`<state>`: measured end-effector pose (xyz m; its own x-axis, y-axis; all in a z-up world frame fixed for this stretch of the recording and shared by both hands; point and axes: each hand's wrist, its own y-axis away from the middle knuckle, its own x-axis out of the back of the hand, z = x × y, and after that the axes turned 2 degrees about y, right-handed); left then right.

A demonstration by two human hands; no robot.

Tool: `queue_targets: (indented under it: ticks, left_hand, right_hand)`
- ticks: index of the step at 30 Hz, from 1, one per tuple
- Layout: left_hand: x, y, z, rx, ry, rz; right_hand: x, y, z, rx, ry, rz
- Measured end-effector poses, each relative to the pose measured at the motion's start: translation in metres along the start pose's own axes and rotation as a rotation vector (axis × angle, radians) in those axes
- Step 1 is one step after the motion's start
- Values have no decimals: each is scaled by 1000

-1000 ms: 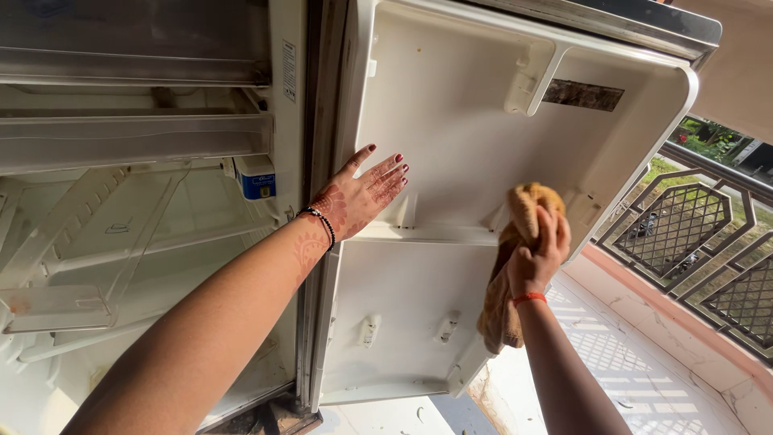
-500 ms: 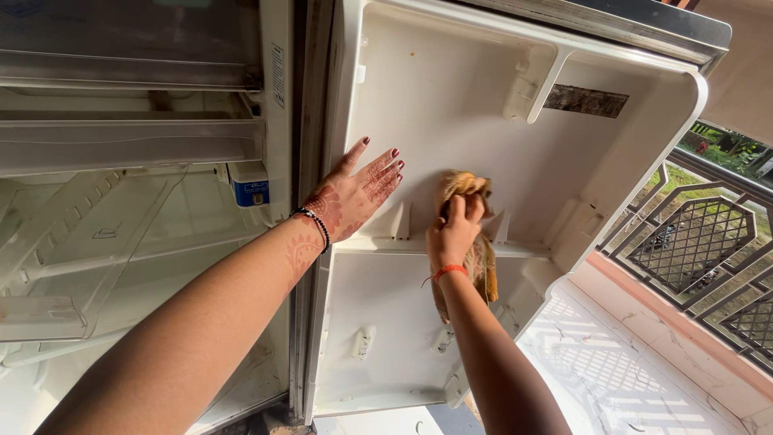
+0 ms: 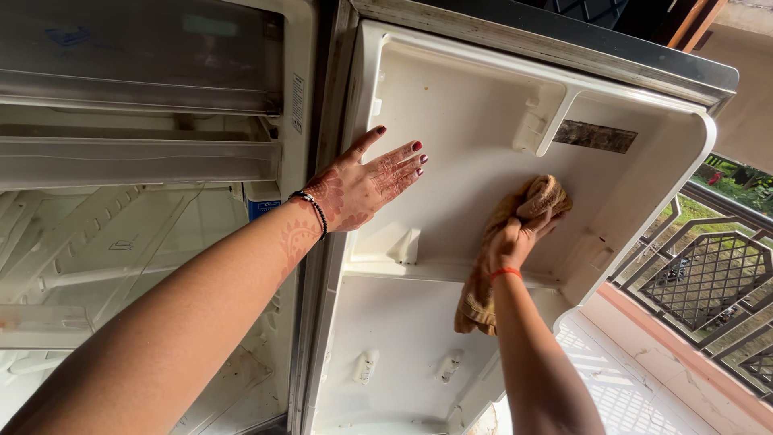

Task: The person wipes the inside of an open refrigerator door with a cloth, then removes a transparent plastic shelf and wipes it thoroughly on both sides. The person continues to wipe the door interior and the shelf repeatedly.

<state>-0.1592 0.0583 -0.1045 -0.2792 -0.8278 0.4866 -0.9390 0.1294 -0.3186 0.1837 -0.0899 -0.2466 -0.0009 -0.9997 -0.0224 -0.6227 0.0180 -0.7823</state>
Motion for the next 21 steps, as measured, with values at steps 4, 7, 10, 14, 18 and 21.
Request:
queue_targets:
  ticks: [4,7,10,14,18,21]
  left_hand:
    - [-3,8,-13,66,-2,85]
    - [1,16,-22,146,-76,144]
    - [13,13,-28,109,-145,80]
    - [33,-5,-31,45,-250,-121]
    - [38,-8,-37,38,-241,-103]
    - [32,10,-51,134,-64,-23]
  right_hand:
    - [-107,21,-91,101,25,135]
    - [-144,65,-159,316,518,-255]
    - [-128,88,-182,653,610,-298]
    - [-95,27,-165,1102,481,-458]
    - [-60,-54,-140,1111,563,-461]
    - [-56,-67,-138,819,524,-282]
